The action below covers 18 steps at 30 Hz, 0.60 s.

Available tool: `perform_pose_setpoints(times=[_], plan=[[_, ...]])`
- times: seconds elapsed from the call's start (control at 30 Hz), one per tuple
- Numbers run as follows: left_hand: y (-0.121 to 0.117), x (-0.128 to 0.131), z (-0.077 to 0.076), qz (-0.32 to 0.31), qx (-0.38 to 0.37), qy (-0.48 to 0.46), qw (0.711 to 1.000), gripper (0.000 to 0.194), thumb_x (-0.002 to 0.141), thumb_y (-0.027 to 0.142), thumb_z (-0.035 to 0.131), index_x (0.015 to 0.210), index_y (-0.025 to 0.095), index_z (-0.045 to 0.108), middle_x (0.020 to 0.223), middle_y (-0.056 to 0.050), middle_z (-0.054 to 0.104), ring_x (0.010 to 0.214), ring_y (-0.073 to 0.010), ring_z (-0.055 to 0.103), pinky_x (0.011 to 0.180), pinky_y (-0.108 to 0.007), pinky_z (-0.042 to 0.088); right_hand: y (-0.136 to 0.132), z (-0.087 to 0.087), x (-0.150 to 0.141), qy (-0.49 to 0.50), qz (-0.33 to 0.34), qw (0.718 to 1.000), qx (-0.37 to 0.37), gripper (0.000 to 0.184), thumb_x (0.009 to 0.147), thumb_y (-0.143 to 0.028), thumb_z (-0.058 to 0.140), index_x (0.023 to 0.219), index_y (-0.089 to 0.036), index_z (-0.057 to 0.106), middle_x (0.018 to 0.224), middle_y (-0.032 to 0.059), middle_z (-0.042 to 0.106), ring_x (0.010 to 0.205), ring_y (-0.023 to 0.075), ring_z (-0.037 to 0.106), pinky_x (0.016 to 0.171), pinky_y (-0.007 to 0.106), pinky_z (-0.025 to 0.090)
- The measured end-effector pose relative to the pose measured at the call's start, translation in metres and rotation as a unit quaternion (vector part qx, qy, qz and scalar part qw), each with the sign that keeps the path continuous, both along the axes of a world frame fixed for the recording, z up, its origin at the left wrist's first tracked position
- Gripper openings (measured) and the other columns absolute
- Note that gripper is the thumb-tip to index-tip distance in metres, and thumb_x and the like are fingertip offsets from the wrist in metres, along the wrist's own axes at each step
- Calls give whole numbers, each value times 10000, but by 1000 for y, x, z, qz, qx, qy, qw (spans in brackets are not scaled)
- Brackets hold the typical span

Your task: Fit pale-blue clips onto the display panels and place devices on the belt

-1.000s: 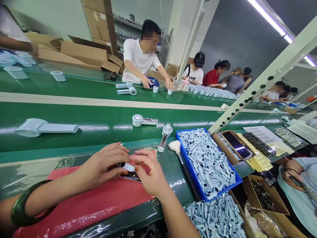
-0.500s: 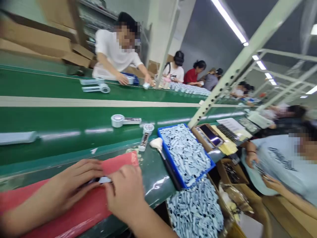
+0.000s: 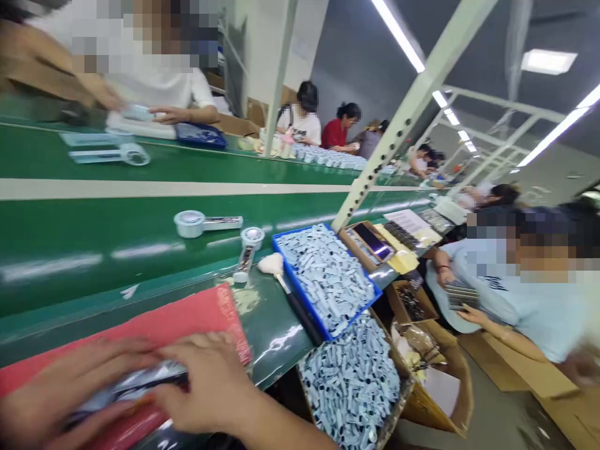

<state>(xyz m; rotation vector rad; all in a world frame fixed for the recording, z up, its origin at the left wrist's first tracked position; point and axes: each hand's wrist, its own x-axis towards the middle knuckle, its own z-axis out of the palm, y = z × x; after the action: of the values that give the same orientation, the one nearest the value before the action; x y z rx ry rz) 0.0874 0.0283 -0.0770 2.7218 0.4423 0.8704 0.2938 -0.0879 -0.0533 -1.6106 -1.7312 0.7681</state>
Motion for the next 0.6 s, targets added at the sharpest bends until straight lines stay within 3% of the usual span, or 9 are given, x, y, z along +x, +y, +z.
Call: perform_pose_setpoints(times=[0.07, 0.13, 0.2, 0.27, 0.37, 0.6], plan=[[-21, 1, 18, 4, 65, 56, 996, 285, 1052, 374, 486, 1256, 294, 669, 1228, 3, 732, 1160, -252, 678, 1019, -372, 538, -7, 4, -3, -26, 5, 1000, 1, 429, 977, -320, 624, 1400, -250, 607, 1338, 69, 681, 1224, 290, 602, 1099, 517, 497], [-33, 7, 33, 42, 95, 71, 992, 324, 1068, 239, 371, 1199, 232, 667, 1199, -40, 735, 1173, -279, 667, 1110, -480, 469, -9, 3, -4, -66, 7, 998, -5, 423, 995, -269, 589, 1412, -201, 587, 1334, 118, 663, 1198, 327, 573, 1073, 572, 487], [-35, 11, 44, 45, 86, 102, 990, 363, 1077, 190, 304, 1185, 211, 650, 1171, -58, 735, 1148, -287, 673, 1103, -544, 468, -7, 0, -3, -92, 23, 995, -9, 422, 1009, -247, 559, 1424, -170, 567, 1342, 146, 645, 1190, 347, 550, 1065, 605, 472], [-33, 11, 52, 18, 54, 140, 988, 297, 1094, 242, 359, 1231, 224, 621, 1195, -55, 727, 1145, -296, 675, 1067, -574, 510, -6, 0, 0, -83, 48, 995, -12, 408, 1024, -245, 542, 1426, -173, 554, 1341, 138, 640, 1188, 337, 544, 1054, 585, 479], [-31, 9, 59, -7, 30, 163, 986, 238, 1062, 255, 453, 1251, 205, 589, 1218, -83, 713, 1126, -321, 679, 1027, -626, 552, -8, 6, 4, -59, 73, 995, -14, 423, 1022, -237, 561, 1442, -204, 522, 1360, 107, 625, 1213, 310, 535, 1063, 548, 480], [-36, 12, 57, -16, 69, 180, 981, 286, 931, 115, 457, 1185, 129, 587, 1150, -138, 711, 1077, -333, 690, 1027, -654, 569, -8, 3, -2, -120, 64, 991, -9, 452, 1019, -226, 501, 1466, -157, 493, 1373, 134, 612, 1173, 342, 518, 1042, 600, 476]])
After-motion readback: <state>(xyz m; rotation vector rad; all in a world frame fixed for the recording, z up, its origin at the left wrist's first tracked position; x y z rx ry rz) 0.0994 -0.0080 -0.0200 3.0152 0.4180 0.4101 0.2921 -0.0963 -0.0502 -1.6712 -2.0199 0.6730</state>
